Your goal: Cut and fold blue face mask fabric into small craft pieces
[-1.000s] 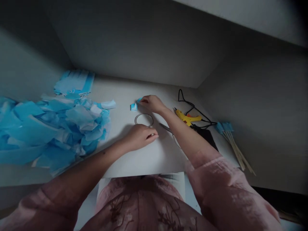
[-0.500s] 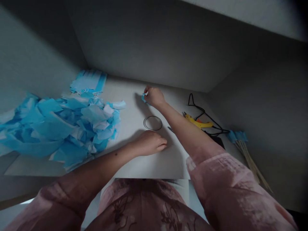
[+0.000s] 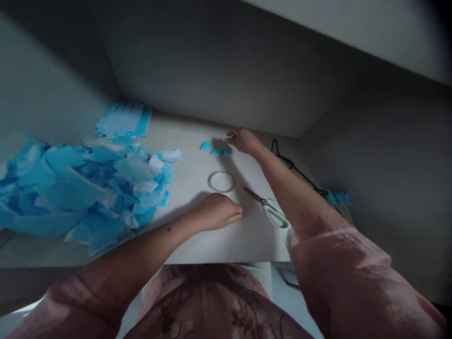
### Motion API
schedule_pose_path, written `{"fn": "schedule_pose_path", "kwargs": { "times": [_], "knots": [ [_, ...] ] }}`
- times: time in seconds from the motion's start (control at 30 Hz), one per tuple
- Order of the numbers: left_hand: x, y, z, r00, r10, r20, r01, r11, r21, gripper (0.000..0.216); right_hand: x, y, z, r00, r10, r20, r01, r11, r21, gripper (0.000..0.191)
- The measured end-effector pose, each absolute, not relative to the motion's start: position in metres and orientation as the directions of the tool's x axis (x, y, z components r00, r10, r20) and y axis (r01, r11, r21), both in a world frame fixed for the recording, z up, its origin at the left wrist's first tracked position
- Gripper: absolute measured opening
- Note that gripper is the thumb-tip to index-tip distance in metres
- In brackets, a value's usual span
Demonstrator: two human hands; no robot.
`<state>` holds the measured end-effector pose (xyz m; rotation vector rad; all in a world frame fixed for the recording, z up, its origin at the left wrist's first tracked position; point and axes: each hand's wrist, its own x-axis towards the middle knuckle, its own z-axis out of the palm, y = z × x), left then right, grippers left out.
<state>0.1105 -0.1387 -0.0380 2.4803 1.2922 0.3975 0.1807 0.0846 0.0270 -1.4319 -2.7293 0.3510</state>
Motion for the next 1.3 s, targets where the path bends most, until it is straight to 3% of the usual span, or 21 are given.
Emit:
{"fn": "schedule_pose_path", "kwargs": {
  "times": [0.13, 0.27, 0.33, 0.63, 0.73, 0.83, 0.93, 1.13, 1.3],
  "knots": [
    [0.110, -0.139, -0.037, 0.544, 0.835, 0.081, 0.748, -0.526, 0.404, 0.025, 0.215, 0.090, 0.014, -0.589, 0.788, -0.178, 0.803, 0.545, -0.241, 0.041],
    [0.110, -0.138, -0.037, 0.535, 0.841, 0.087, 0.749, -0.519, 0.411, 0.026, 0.209, 0.082, -0.007, -0.655, 0.737, -0.164, 0.750, 0.609, -0.257, 0.084],
    [0.110, -0.138, -0.036, 0.540, 0.837, 0.084, 0.745, -0.522, 0.416, 0.025, 0.194, 0.077, -0.015, -0.666, 0.734, -0.129, 0.739, 0.627, -0.246, 0.091],
    [0.111, -0.139, -0.039, 0.549, 0.829, 0.103, 0.756, -0.546, 0.362, 0.025, 0.135, 0.053, -0.008, -0.680, 0.733, 0.029, 0.725, 0.678, -0.123, 0.063],
    [0.113, -0.138, -0.039, 0.561, 0.822, 0.093, 0.758, -0.556, 0.342, 0.024, 0.122, 0.033, 0.003, -0.774, 0.622, 0.118, 0.624, 0.781, -0.029, 0.047],
    [0.114, -0.138, -0.035, 0.545, 0.837, 0.050, 0.777, -0.527, 0.346, 0.022, 0.107, 0.020, 0.003, -0.850, 0.517, 0.096, 0.520, 0.854, 0.003, 0.036],
    [0.113, -0.138, -0.033, 0.547, 0.837, 0.034, 0.780, -0.523, 0.344, 0.022, 0.102, 0.026, -0.001, -0.825, 0.563, 0.053, 0.563, 0.827, -0.016, 0.036],
    [0.114, -0.139, -0.034, 0.547, 0.835, 0.064, 0.773, -0.533, 0.344, 0.023, 0.126, 0.067, 0.009, -0.618, 0.762, 0.194, 0.750, 0.645, -0.146, 0.042],
    [0.116, -0.140, -0.035, 0.545, 0.837, 0.056, 0.778, -0.530, 0.338, 0.021, 0.114, 0.072, 0.003, -0.683, 0.716, 0.142, 0.707, 0.697, -0.117, 0.036]
  ]
}}
